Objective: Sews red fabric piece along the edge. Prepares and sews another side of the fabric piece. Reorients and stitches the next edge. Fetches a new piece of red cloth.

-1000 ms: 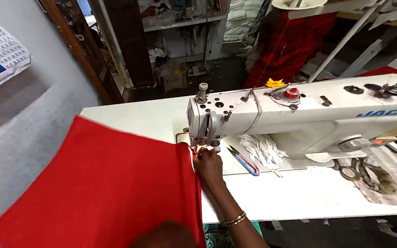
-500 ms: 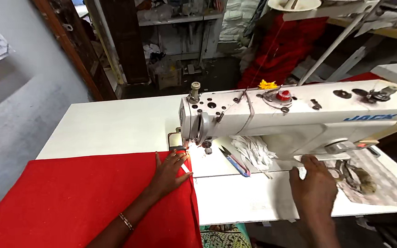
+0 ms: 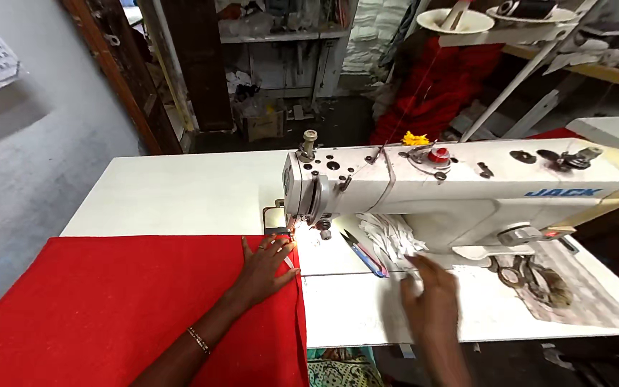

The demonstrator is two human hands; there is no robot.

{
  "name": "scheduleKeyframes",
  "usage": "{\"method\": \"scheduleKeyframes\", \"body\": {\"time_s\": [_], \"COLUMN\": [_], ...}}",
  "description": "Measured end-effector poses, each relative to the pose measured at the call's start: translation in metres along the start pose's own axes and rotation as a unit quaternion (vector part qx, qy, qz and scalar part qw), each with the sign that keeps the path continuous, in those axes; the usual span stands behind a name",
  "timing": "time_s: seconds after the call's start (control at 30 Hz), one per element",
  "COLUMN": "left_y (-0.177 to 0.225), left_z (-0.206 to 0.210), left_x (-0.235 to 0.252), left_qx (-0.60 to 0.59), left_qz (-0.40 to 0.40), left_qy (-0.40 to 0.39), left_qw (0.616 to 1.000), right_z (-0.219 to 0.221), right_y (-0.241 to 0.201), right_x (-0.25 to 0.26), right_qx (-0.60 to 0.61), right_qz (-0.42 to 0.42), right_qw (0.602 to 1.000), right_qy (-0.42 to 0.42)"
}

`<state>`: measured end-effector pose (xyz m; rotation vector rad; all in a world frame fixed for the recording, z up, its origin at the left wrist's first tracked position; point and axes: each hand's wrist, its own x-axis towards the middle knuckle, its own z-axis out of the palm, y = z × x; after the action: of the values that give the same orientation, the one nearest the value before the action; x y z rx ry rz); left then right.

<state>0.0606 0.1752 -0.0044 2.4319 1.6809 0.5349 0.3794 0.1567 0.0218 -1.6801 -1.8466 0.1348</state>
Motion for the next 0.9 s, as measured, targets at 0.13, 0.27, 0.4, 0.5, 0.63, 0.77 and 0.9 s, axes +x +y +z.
{"method": "scheduleKeyframes", "body": {"time_s": [0.13,0.27,0.4,0.5,0.63,0.77,0.9], "left_y": [0.0,-0.004,-0.004,0.001,0.0,-0.006,-0.008], "left_z": [-0.009,-0.007,-0.005,-0.004,-0.006,-0.003,-0.003], "left_x": [-0.001,-0.011,-0.012,-0.013,-0.014,-0.013,-0.014], "left_qx": [-0.102,-0.097,-0.019,0.008,0.032,-0.017,-0.046], "left_qz": [-0.044,-0.09,-0.135,-0.152,-0.11,0.0,0.065], "left_qy": [-0.01,0.067,0.024,0.015,-0.017,-0.028,-0.017], "left_qw": [0.994,0.989,0.99,0.988,0.993,0.999,0.997], "right_z": [0.059,0.098,0.103,0.088,0.094,0.105,0.102], "right_y": [-0.075,-0.119,-0.128,-0.122,-0.117,-0.108,-0.11], "right_x": [-0.016,0.007,0.034,0.052,0.044,0.015,0.003], "right_qx": [0.136,0.131,0.124,0.146,0.132,0.082,0.119], "right_qz": [-0.063,-0.089,-0.023,0.049,0.019,-0.048,-0.039], "right_qw": [0.987,0.984,0.981,0.96,0.974,0.991,0.99], "right_qy": [-0.058,-0.085,-0.149,-0.235,-0.182,-0.098,-0.059]}}
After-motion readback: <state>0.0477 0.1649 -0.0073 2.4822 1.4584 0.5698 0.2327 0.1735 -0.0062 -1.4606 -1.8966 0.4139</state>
